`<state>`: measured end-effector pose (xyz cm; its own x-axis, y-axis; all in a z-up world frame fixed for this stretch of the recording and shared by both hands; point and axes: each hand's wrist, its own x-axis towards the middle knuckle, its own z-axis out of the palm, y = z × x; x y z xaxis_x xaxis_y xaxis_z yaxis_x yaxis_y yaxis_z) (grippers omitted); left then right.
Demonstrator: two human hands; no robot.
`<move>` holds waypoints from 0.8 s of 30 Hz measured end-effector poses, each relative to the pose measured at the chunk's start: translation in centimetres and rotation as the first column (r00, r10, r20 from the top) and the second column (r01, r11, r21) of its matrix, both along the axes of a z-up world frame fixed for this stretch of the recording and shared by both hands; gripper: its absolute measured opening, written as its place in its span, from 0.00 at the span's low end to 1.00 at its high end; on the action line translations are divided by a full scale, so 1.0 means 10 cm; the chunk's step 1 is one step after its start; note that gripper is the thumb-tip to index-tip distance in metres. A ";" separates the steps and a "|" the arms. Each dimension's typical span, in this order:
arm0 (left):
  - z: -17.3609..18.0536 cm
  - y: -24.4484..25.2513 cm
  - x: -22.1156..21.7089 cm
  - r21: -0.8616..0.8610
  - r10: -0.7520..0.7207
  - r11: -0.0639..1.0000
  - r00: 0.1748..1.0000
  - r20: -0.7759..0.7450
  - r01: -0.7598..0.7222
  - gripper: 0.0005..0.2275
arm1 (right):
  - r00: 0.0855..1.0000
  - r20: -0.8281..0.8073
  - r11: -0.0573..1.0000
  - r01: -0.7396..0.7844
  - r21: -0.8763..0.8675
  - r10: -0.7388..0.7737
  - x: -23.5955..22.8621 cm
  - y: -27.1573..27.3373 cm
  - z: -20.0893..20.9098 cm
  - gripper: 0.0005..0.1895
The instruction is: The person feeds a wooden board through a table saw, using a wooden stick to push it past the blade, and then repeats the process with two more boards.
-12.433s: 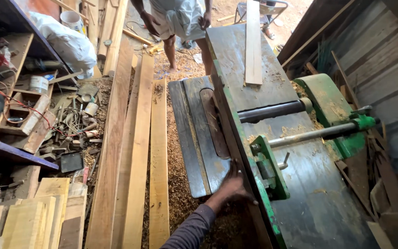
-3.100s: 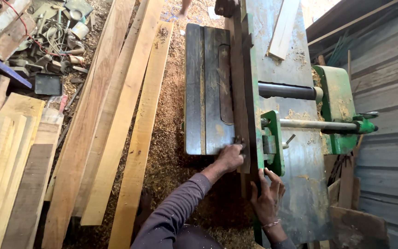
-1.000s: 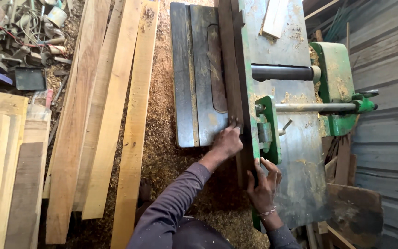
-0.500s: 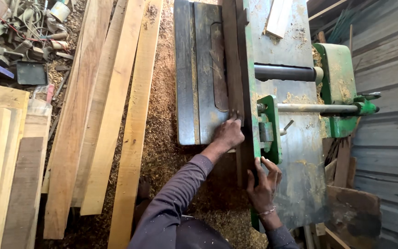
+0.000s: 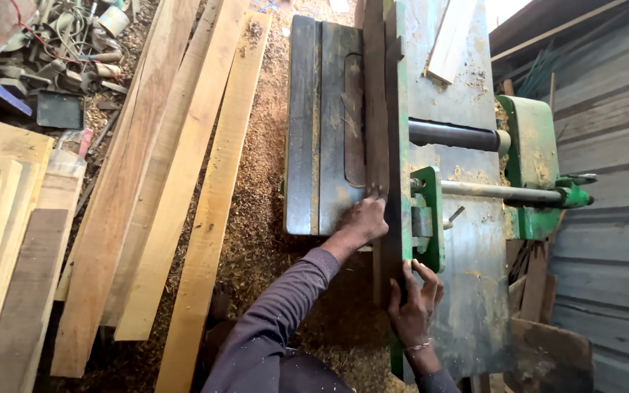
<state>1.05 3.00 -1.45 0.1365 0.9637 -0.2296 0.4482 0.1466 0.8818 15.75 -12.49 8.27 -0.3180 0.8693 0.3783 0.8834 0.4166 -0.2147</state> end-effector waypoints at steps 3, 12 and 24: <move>0.02 0.02 -0.01 0.018 0.003 1.000 1.000 -0.003 -0.003 0.21 | 1.000 -0.006 1.000 0.007 -0.004 -0.007 -0.01 -0.01 0.02 0.28; 0.35 0.03 -0.15 0.029 -0.020 0.999 0.993 -0.115 0.024 0.19 | 1.000 -0.014 1.000 0.015 -0.015 -0.015 0.00 0.00 0.00 0.28; 0.34 0.09 -0.15 0.036 -0.030 0.999 0.988 -0.154 0.036 0.15 | 1.000 -0.001 1.000 0.021 0.006 -0.021 0.03 -0.01 -0.05 0.27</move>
<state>-0.42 3.93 1.93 0.1340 0.9677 -0.2134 0.5826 0.0973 0.8069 16.02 -12.55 7.75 -0.2995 0.8734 0.3841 0.8917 0.3994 -0.2129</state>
